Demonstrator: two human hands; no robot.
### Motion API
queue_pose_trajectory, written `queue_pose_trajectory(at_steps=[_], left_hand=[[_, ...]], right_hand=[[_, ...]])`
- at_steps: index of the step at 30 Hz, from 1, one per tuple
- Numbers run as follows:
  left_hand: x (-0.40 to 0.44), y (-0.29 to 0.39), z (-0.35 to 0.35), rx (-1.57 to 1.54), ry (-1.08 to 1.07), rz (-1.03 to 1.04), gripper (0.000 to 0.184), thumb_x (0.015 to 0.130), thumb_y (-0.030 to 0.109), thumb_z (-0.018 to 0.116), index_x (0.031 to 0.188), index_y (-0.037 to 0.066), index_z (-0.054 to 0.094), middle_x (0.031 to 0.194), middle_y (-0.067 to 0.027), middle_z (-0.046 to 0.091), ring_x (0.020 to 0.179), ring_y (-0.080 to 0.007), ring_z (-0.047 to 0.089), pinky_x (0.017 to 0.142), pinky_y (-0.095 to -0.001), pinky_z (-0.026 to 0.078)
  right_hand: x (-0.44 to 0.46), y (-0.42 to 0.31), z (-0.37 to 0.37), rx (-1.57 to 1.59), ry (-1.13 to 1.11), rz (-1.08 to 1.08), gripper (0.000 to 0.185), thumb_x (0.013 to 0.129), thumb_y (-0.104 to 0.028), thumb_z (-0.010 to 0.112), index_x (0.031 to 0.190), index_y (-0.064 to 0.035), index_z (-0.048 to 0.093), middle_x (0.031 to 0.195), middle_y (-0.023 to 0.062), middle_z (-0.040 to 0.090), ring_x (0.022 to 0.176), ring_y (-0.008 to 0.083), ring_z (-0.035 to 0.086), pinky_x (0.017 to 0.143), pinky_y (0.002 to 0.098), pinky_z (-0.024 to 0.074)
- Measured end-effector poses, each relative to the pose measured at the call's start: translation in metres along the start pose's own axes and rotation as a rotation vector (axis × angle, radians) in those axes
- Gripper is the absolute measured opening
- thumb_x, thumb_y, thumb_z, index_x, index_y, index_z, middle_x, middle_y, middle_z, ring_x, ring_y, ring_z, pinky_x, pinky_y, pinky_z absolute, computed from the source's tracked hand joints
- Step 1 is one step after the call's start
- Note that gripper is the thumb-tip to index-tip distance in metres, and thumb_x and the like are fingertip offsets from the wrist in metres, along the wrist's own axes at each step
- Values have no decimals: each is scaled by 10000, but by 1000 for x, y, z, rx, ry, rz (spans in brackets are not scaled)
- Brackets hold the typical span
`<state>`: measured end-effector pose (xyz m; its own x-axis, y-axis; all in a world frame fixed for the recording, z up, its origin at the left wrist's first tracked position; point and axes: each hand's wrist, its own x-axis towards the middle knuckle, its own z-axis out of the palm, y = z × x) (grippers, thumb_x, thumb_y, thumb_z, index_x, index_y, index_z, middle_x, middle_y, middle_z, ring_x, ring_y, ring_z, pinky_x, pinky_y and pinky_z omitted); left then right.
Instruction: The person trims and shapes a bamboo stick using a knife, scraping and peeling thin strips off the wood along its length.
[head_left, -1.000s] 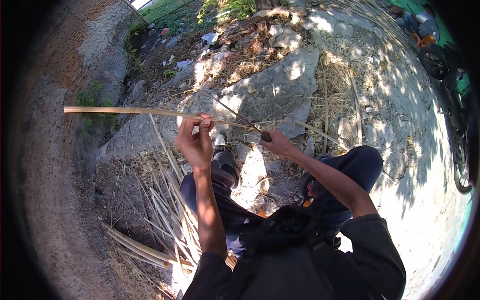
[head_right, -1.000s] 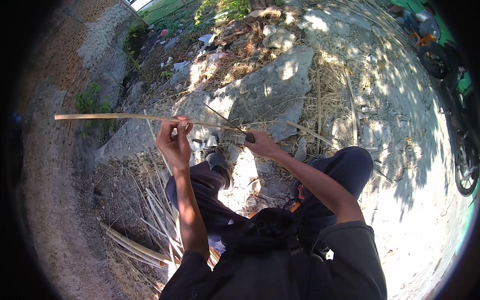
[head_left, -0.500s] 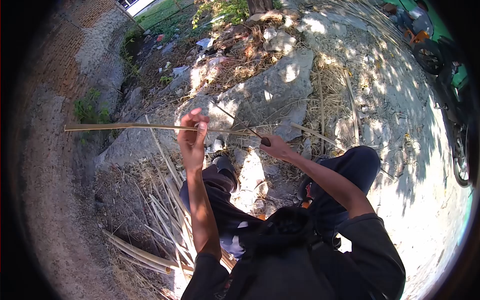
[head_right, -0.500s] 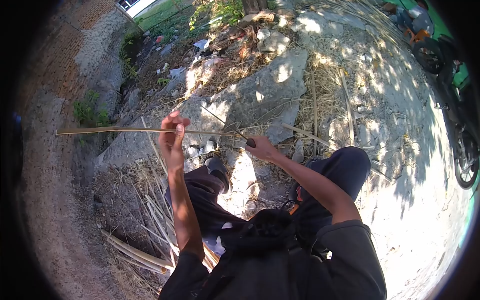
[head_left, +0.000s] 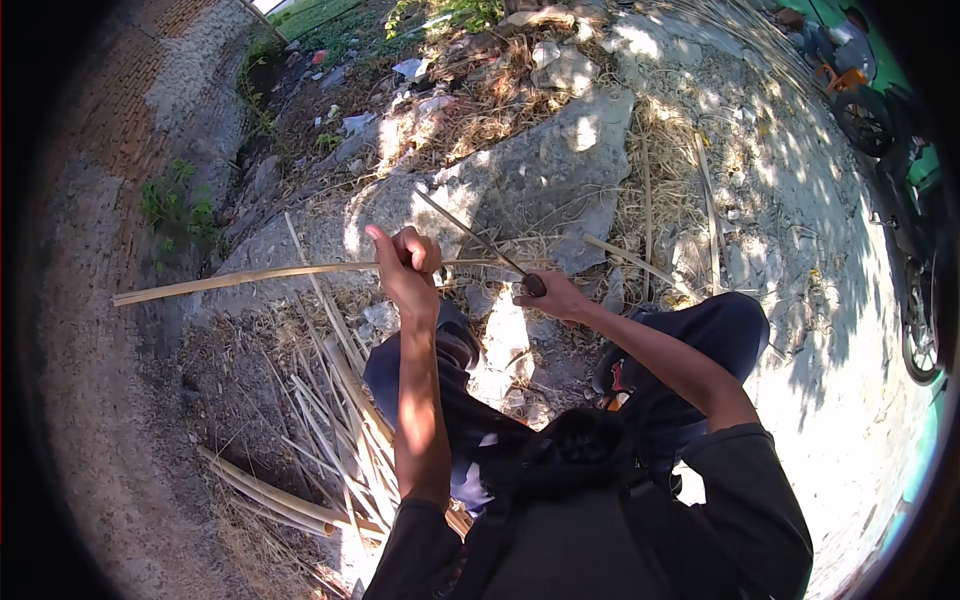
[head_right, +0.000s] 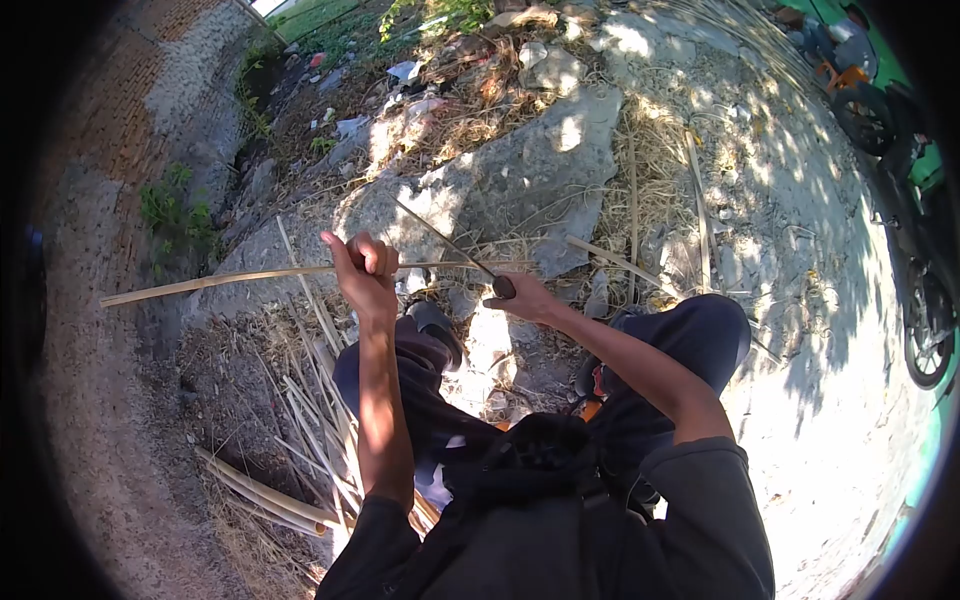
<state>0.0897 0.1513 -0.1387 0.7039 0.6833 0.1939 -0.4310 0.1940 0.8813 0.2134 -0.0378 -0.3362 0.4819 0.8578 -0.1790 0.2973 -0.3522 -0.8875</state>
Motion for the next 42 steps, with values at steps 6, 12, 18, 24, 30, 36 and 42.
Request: queue_pose_trajectory(at_steps=[6,12,18,24,30,36,42], left_hand=[[-1,-3,-16,-13,-176,-62,709,1107,549,234,548,124,328,489,40,246,446,-101,151,470,-308,140],[-3,-1,-17,8,-245,-32,717,1120,505,232,530,105,311,485,31,245,438,-104,168,464,-310,145],[-3,-4,-9,36,-308,-36,719,1115,513,248,505,134,290,458,41,217,408,-105,137,454,-314,133],[-3,-7,-5,79,-171,22,728,1105,559,224,511,143,287,457,41,214,415,-106,124,448,-314,124],[1,-11,1,55,-124,34,722,1096,585,239,528,143,296,459,40,224,424,-101,118,446,-312,126],[-4,-11,-1,62,-68,75,719,1091,598,249,534,145,294,459,44,223,428,-99,123,446,-312,124],[-5,-12,-1,59,-53,107,710,1094,592,255,540,148,288,466,47,210,438,-101,116,453,-316,118]], right_hand=[[3,-5,-17,67,-54,54,367,836,-297,804,960,-2,625,719,77,566,663,189,505,631,394,441],[17,-18,-13,-113,-18,-152,244,841,-155,706,984,21,619,736,125,612,624,224,571,595,424,459],[0,3,-15,-154,81,-140,239,756,-142,699,926,10,628,766,192,659,698,346,653,668,465,507],[2,44,5,-178,195,35,263,753,-165,711,923,14,621,759,208,651,703,377,661,649,483,497],[0,-16,0,-26,195,-128,284,766,-130,700,988,9,590,711,210,613,627,406,593,624,470,474],[1,41,12,-102,201,-33,256,764,-135,715,930,19,595,725,206,622,653,366,622,633,469,476],[2,41,5,-151,186,36,254,756,-139,744,883,21,593,717,199,622,656,352,626,622,456,470]])
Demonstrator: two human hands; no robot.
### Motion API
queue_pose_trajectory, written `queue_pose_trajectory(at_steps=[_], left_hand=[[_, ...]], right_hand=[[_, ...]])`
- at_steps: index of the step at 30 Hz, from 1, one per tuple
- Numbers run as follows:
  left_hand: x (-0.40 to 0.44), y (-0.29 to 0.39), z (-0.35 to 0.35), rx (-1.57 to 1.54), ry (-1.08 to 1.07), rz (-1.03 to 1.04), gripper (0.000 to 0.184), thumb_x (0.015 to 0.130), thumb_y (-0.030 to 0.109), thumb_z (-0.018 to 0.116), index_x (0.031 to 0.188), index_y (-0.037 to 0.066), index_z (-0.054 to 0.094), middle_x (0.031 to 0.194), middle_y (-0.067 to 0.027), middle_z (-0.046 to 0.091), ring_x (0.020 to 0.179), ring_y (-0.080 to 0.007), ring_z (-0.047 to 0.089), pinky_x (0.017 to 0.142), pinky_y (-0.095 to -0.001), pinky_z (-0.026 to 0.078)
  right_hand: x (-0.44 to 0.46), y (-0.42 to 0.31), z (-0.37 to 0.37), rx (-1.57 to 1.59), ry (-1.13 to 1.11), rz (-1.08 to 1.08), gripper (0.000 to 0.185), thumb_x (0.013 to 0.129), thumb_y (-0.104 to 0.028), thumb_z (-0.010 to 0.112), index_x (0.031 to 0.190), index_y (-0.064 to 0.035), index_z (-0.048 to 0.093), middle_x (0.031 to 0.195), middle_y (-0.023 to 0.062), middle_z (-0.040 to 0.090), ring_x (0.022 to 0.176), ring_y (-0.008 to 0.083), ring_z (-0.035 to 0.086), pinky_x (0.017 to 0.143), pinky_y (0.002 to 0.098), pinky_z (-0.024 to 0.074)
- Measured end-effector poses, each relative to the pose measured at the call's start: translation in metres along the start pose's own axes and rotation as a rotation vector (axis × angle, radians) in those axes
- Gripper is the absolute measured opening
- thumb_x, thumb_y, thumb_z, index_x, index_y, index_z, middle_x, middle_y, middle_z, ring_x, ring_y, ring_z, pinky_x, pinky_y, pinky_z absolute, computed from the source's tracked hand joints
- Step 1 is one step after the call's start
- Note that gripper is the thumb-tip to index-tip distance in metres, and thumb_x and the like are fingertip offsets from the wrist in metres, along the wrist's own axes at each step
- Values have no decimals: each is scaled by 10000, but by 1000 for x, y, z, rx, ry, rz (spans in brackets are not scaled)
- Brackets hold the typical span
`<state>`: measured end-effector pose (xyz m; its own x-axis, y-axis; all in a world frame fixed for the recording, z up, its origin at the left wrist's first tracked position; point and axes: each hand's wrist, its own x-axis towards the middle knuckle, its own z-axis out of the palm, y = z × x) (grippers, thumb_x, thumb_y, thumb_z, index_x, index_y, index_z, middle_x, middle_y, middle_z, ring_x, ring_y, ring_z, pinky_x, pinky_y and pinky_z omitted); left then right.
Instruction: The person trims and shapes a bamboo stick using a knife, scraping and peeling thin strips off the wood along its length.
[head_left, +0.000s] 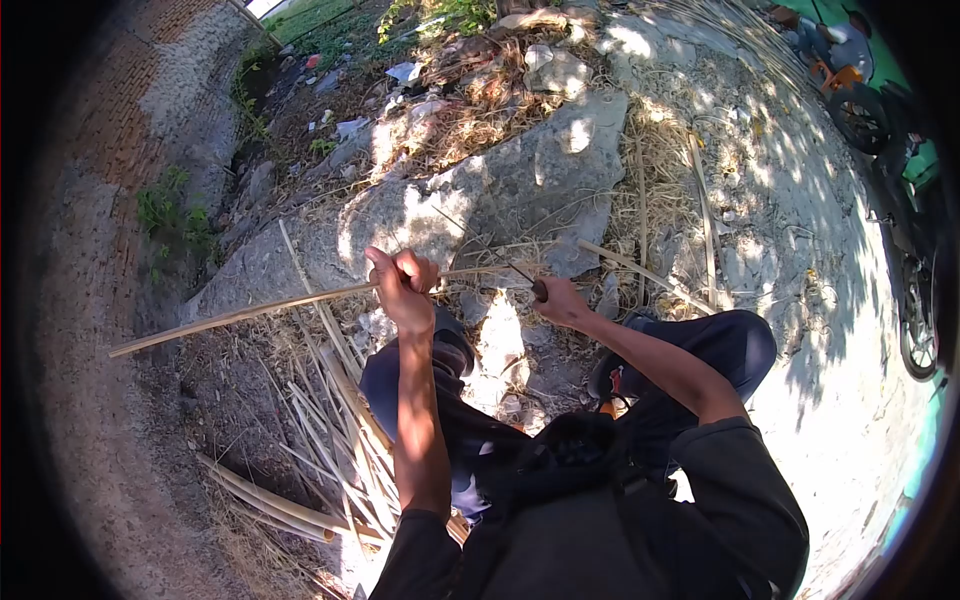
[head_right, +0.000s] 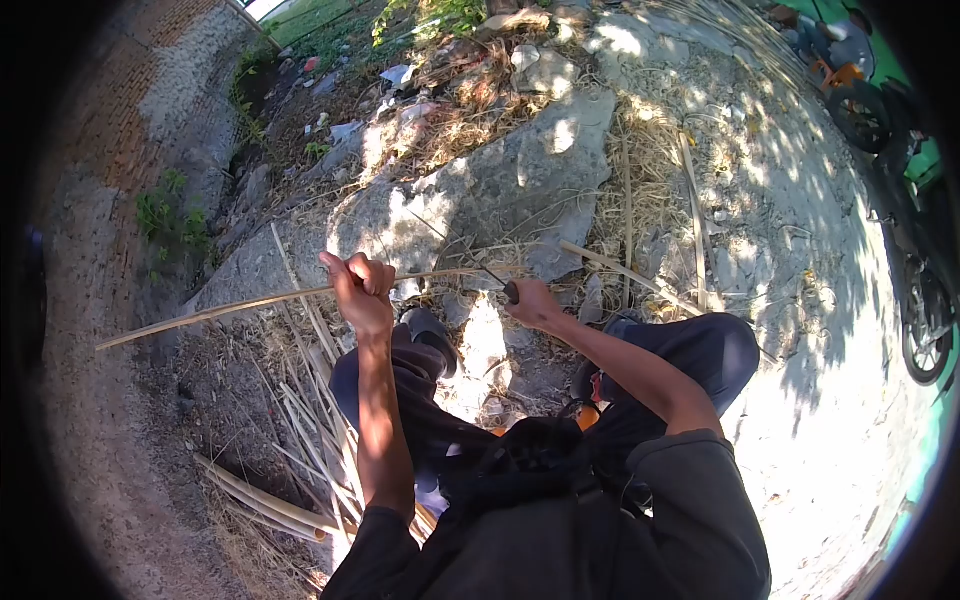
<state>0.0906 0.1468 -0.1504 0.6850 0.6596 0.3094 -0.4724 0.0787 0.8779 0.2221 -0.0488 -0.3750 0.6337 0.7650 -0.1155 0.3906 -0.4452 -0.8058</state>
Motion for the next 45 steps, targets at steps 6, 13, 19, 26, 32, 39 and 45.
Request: queue_pose_trajectory(at_steps=[6,13,19,26,32,39,45], left_hand=[[1,1,5,17,92,24,695,1103,562,273,545,147,288,479,47,200,448,-101,115,461,-317,119],[6,0,-11,-77,43,-23,683,1122,495,273,543,133,292,474,38,207,428,-97,132,446,-314,122],[5,0,-12,-57,-44,-102,682,1112,504,304,532,144,313,468,43,221,423,-99,116,451,-312,122],[5,-1,-15,-69,60,-73,668,1116,457,319,534,128,321,471,34,233,418,-91,154,439,-315,128],[14,-3,-10,-41,82,-44,660,1120,460,314,547,133,341,480,38,211,439,-98,120,460,-327,120],[11,-4,-9,-63,74,-30,653,1108,442,374,535,130,338,462,38,233,402,-85,166,425,-313,120],[10,-7,-14,-76,108,-31,630,1117,433,349,563,133,373,484,35,253,418,-90,151,438,-308,145]], right_hand=[[-5,1,1,26,-5,-63,273,761,-154,753,915,10,599,740,189,635,686,354,643,638,473,475],[3,10,2,-31,-27,-3,254,774,-116,715,909,13,544,711,194,553,634,351,528,628,485,433],[4,-2,-10,48,1,-194,240,741,-118,721,888,1,574,749,206,599,678,384,592,649,487,456],[-20,88,-23,-182,-139,299,264,736,-115,724,959,-6,633,841,210,684,821,387,695,718,519,509],[-13,45,7,8,-5,24,238,780,-143,720,864,14,563,761,178,620,672,329,588,656,474,456],[7,2,4,218,-57,-50,278,777,-160,738,874,15,546,722,151,560,635,249,505,622,452,428],[12,19,14,71,4,-74,245,770,-139,721,912,11,589,758,173,618,683,322,608,655,462,469]])
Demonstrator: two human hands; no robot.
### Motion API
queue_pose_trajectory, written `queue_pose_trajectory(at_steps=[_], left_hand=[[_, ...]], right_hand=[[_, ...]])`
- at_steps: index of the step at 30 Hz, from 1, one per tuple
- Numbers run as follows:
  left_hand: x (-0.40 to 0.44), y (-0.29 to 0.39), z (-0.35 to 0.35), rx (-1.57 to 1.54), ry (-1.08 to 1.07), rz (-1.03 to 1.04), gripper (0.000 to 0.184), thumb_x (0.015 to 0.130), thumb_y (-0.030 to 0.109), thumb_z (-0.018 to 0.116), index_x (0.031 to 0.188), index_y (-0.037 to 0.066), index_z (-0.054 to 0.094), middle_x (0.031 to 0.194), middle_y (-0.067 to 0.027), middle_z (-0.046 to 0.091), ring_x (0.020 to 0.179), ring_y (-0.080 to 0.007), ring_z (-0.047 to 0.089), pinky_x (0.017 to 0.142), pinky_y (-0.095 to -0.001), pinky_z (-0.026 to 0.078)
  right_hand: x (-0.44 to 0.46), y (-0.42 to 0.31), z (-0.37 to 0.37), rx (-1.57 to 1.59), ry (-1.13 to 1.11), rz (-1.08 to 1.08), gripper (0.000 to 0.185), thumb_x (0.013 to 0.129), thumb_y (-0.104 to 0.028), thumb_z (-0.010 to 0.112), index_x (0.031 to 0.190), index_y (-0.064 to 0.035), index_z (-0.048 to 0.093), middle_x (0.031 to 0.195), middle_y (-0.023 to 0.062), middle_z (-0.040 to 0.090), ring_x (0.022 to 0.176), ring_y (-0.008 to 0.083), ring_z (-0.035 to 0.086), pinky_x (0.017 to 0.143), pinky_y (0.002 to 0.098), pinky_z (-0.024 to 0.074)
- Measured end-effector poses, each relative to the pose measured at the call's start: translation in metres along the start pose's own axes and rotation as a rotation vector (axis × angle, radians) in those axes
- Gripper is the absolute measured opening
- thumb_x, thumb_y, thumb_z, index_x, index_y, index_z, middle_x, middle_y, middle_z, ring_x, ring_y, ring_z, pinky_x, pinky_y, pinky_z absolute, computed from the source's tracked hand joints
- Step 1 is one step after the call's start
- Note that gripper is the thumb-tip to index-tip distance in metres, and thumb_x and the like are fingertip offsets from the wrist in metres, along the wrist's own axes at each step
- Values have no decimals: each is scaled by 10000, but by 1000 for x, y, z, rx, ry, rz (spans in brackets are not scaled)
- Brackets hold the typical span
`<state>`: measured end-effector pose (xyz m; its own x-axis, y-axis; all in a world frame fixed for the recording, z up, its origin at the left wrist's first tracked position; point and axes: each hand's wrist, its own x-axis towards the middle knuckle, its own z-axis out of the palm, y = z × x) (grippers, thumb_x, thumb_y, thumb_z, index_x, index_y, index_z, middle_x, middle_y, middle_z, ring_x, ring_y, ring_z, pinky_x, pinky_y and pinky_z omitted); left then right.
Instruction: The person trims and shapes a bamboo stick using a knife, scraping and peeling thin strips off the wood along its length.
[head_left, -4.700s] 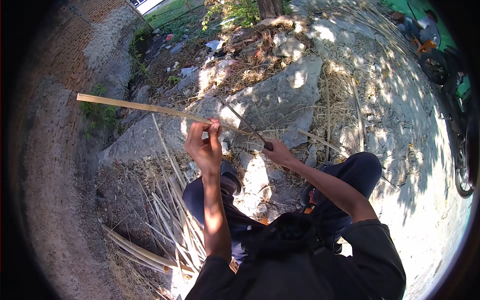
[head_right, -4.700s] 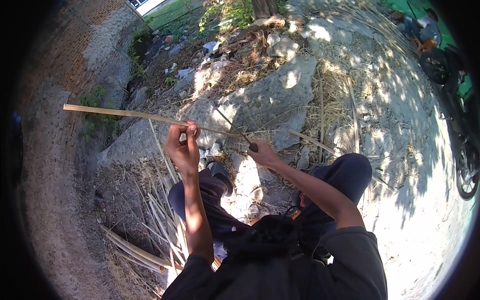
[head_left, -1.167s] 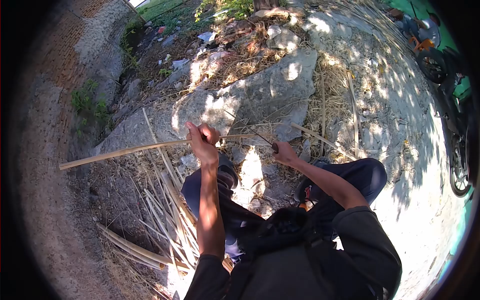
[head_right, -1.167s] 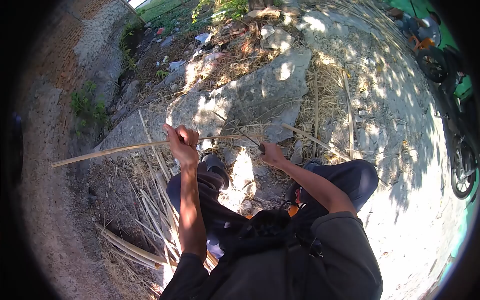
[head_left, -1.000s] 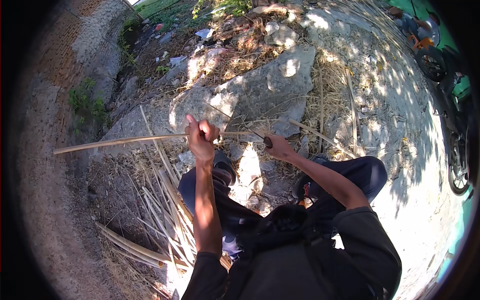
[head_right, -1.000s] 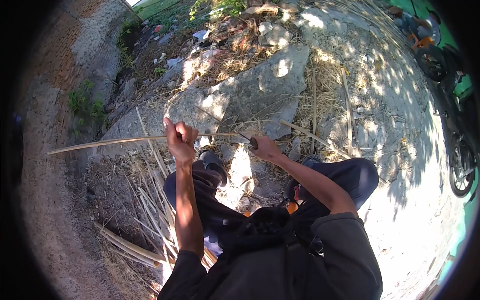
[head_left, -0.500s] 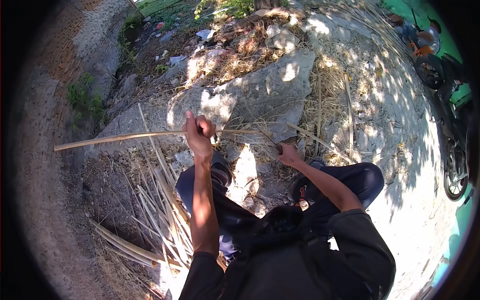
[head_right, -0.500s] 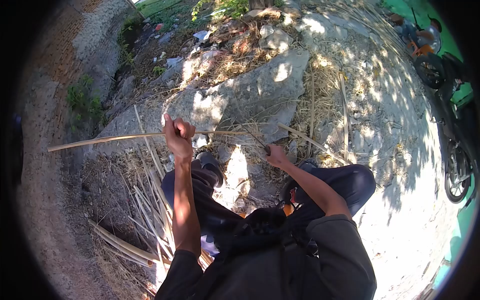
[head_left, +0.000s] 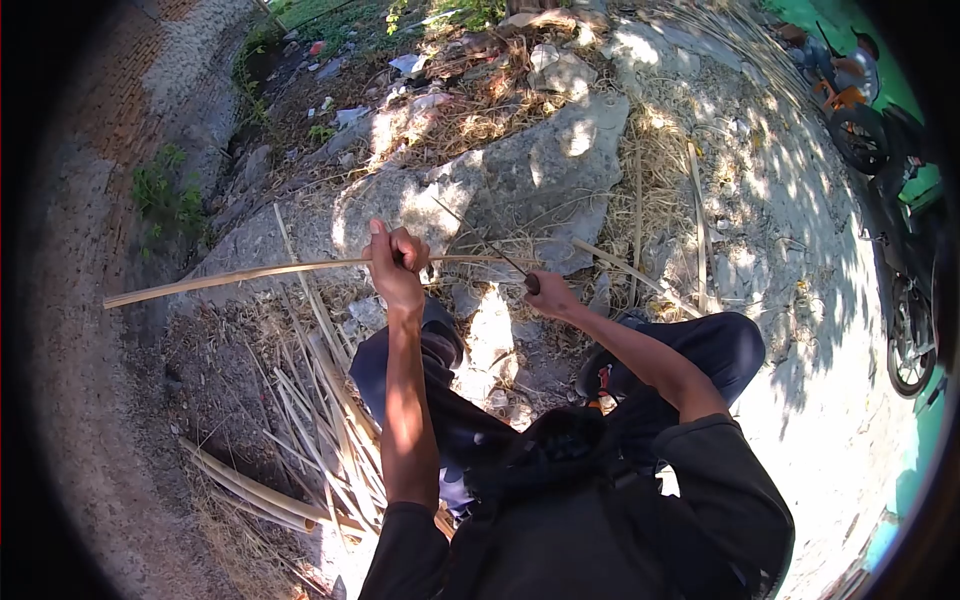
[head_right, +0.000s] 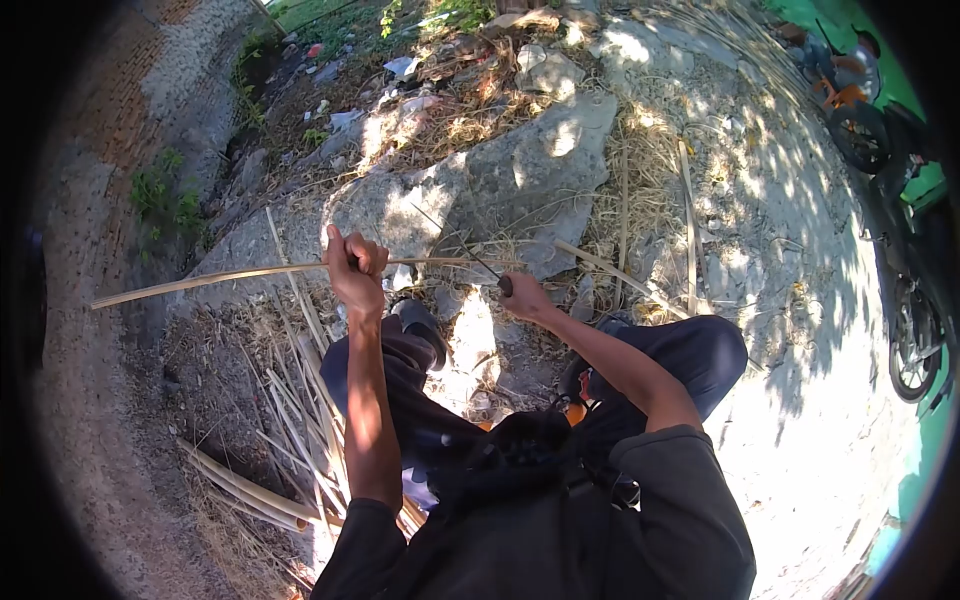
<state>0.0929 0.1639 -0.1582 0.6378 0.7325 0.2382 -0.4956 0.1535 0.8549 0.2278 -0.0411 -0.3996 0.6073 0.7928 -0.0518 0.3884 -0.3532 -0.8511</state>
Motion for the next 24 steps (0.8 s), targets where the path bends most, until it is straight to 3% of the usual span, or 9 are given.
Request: queue_pose_trajectory(at_steps=[2,6,11,15,17,21,24], left_hand=[[1,0,-3,-5,-27,1,629,1118,430,344,562,137,364,483,35,250,419,-91,149,439,-308,143],[-1,1,0,12,-61,19,630,1122,425,328,557,145,334,480,36,242,422,-93,140,444,-308,137],[0,-2,-4,-10,-31,-5,634,1123,422,324,553,143,319,486,32,214,425,-101,125,440,-315,129],[0,0,-3,-32,-28,25,638,1120,397,351,548,117,301,481,30,218,412,-89,155,427,-314,122],[-1,-1,-3,-13,-59,38,635,1122,387,347,550,116,305,486,28,219,417,-88,151,430,-313,120],[-1,0,-2,-16,-53,18,628,1122,373,348,549,120,308,486,24,222,418,-89,148,427,-315,128],[0,-1,-4,-30,-10,24,628,1121,372,350,549,118,308,478,22,227,417,-90,149,429,-315,125]], right_hand=[[5,-10,-5,-8,-37,41,281,760,-140,737,904,17,553,715,170,553,649,284,544,625,451,445],[1,-11,-4,9,-7,-74,276,758,-139,735,906,13,558,730,180,568,663,319,561,635,457,451],[-2,15,1,-22,-21,30,275,766,-141,733,926,12,570,732,173,571,659,335,557,641,472,449],[3,-15,-11,-53,-87,91,285,769,-142,738,935,17,570,725,170,571,664,330,555,647,477,448],[3,-29,-10,-67,-43,-45,282,771,-140,738,926,25,569,711,170,569,649,330,558,642,491,443],[0,-13,-8,-32,7,-83,240,774,-146,734,897,-4,586,762,178,641,719,367,635,665,482,476],[2,22,-2,-111,-51,78,229,766,-141,725,894,-9,589,761,185,647,708,378,640,658,484,479]])
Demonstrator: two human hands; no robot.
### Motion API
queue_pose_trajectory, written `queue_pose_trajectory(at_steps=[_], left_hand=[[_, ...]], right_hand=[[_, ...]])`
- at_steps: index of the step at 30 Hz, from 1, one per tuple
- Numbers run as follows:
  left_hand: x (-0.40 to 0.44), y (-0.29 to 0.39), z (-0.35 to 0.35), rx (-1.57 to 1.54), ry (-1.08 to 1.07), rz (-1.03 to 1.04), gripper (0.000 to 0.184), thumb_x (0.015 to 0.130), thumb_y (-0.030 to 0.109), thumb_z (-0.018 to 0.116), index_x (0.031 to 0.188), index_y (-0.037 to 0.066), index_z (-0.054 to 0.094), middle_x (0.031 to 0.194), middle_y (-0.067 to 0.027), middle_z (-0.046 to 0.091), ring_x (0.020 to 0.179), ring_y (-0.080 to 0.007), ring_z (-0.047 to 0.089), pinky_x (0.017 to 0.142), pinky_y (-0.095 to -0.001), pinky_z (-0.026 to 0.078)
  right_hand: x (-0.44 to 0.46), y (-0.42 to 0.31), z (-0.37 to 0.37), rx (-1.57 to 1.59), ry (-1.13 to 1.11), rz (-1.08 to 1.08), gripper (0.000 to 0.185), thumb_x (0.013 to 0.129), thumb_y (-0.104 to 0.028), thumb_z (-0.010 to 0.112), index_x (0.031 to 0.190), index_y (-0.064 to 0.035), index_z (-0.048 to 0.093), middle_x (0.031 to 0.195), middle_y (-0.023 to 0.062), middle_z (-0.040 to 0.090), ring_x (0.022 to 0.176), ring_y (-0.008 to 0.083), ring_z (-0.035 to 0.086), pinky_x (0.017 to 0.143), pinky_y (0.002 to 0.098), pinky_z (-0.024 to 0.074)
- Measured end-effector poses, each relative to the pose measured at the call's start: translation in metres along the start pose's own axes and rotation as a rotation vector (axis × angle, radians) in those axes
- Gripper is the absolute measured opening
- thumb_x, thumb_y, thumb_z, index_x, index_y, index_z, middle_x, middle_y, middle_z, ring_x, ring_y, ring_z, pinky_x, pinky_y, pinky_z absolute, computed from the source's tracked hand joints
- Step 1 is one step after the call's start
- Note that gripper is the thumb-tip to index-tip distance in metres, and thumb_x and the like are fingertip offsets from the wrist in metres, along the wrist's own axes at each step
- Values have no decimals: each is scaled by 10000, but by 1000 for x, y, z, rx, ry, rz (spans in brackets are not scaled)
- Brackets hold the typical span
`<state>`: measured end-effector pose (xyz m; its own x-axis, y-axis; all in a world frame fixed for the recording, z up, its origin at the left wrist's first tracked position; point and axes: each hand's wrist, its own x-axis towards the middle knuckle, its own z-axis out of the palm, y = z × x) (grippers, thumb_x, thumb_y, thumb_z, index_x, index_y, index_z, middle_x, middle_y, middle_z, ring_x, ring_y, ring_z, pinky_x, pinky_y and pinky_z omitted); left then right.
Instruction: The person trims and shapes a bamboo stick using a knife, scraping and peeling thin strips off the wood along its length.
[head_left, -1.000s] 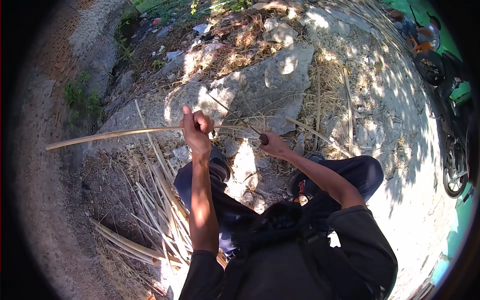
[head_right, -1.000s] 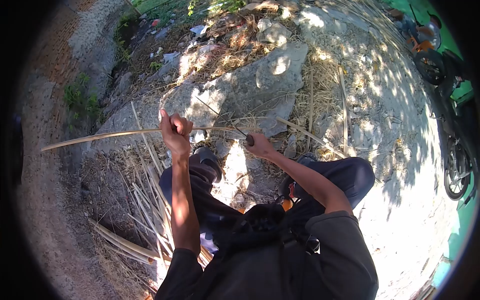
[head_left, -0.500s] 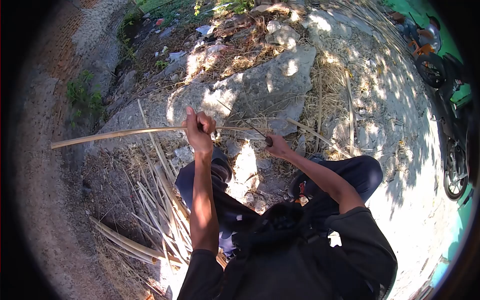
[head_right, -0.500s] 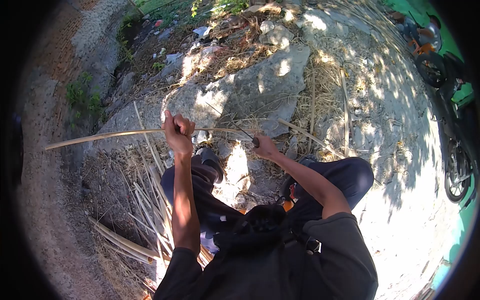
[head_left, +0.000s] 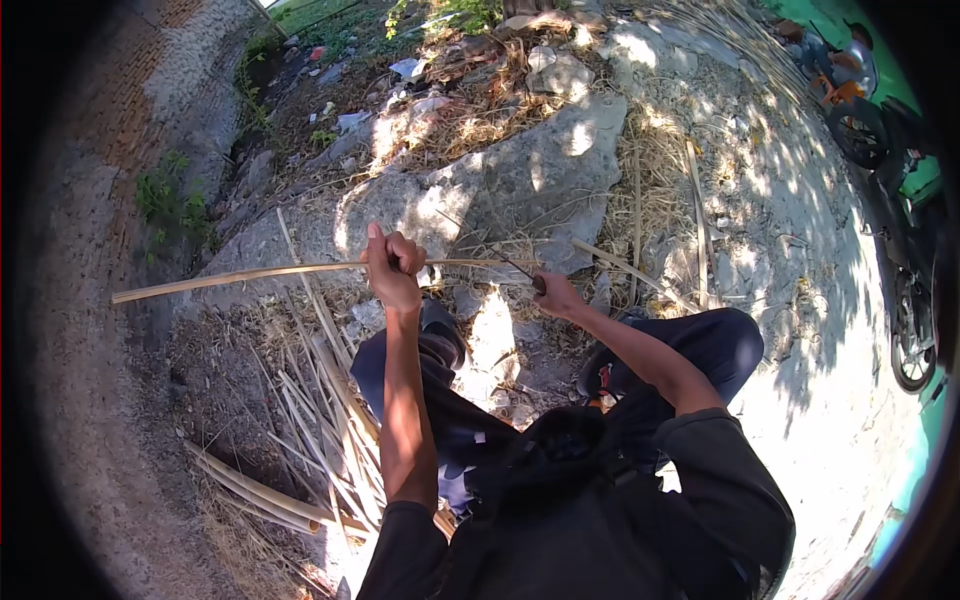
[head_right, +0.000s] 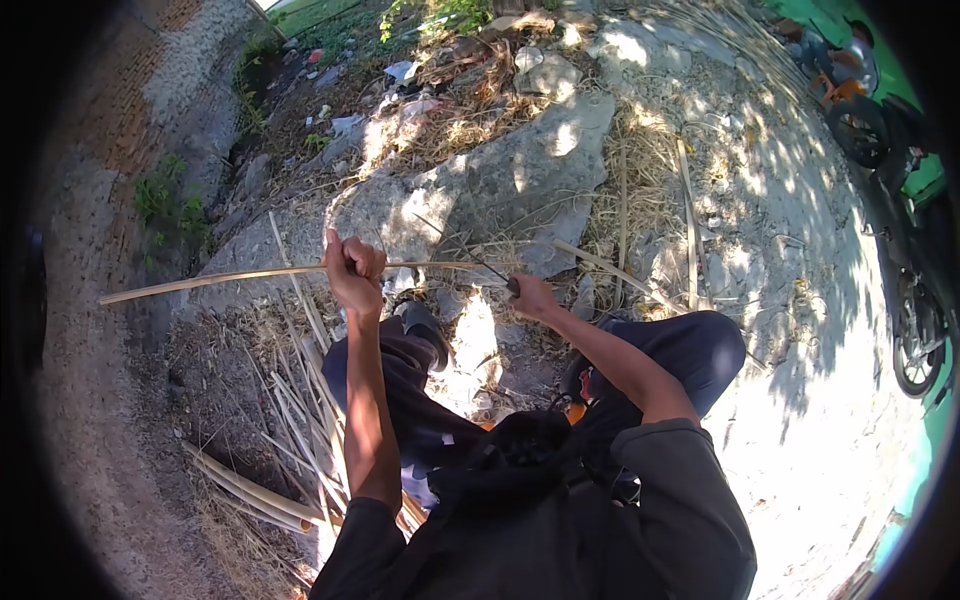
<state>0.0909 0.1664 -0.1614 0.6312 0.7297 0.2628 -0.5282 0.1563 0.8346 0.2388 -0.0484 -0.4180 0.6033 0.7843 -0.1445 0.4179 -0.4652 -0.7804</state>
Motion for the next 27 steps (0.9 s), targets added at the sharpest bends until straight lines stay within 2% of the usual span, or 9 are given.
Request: queue_pose_trajectory(at_steps=[3,6,8,12,14,19,21,24,27], left_hand=[[2,0,0,0,-16,9,631,1120,378,349,547,116,314,476,21,233,417,-91,149,431,-317,123],[0,1,2,-1,-1,-12,632,1119,382,349,546,118,317,476,24,229,417,-91,147,434,-317,123],[0,-1,5,14,6,-22,633,1119,384,349,545,119,318,476,25,224,417,-91,146,436,-317,122],[0,3,7,22,-23,3,630,1118,382,352,546,121,316,468,24,233,408,-91,152,430,-319,121],[0,0,-1,14,-1,4,627,1118,377,351,547,122,309,467,20,239,405,-90,152,419,-319,125],[0,-1,-5,11,19,11,621,1116,359,362,547,120,299,466,17,242,406,-90,155,419,-312,127],[2,0,-3,-6,-43,18,620,1117,351,363,547,119,297,469,17,246,410,-89,157,423,-313,127],[-1,1,3,31,-44,-13,628,1120,404,342,554,134,341,488,30,224,429,-99,142,451,-321,133],[3,-4,7,19,-38,-7,626,1118,382,361,548,123,331,481,29,241,424,-93,153,443,-313,138]], right_hand=[[0,-12,-2,35,33,-7,254,765,-137,714,916,13,576,750,210,607,674,365,596,656,494,458],[-2,-45,-10,-16,17,-40,237,764,-143,734,908,-14,597,753,189,646,712,383,651,662,483,485],[-3,-61,-14,102,81,-166,238,766,-138,736,918,-19,596,746,193,642,711,389,650,661,487,485],[-10,-26,-11,68,83,-102,227,770,-132,729,919,-23,596,763,197,646,733,394,653,670,492,485],[-5,20,4,-6,45,54,234,767,-126,737,927,-25,600,801,202,660,773,400,663,686,501,488],[-9,-9,-7,-46,9,119,260,765,-124,759,936,-11,599,827,208,666,800,407,668,702,511,491],[-11,-9,-10,-19,-12,145,272,764,-128,768,938,-5,598,825,213,664,801,409,670,705,513,493],[-16,-2,-8,-44,-3,97,282,766,-141,778,927,3,597,808,222,664,784,406,674,699,513,496],[-15,-4,-6,-14,32,92,291,762,-149,782,915,7,591,757,218,652,737,410,669,677,510,496]])
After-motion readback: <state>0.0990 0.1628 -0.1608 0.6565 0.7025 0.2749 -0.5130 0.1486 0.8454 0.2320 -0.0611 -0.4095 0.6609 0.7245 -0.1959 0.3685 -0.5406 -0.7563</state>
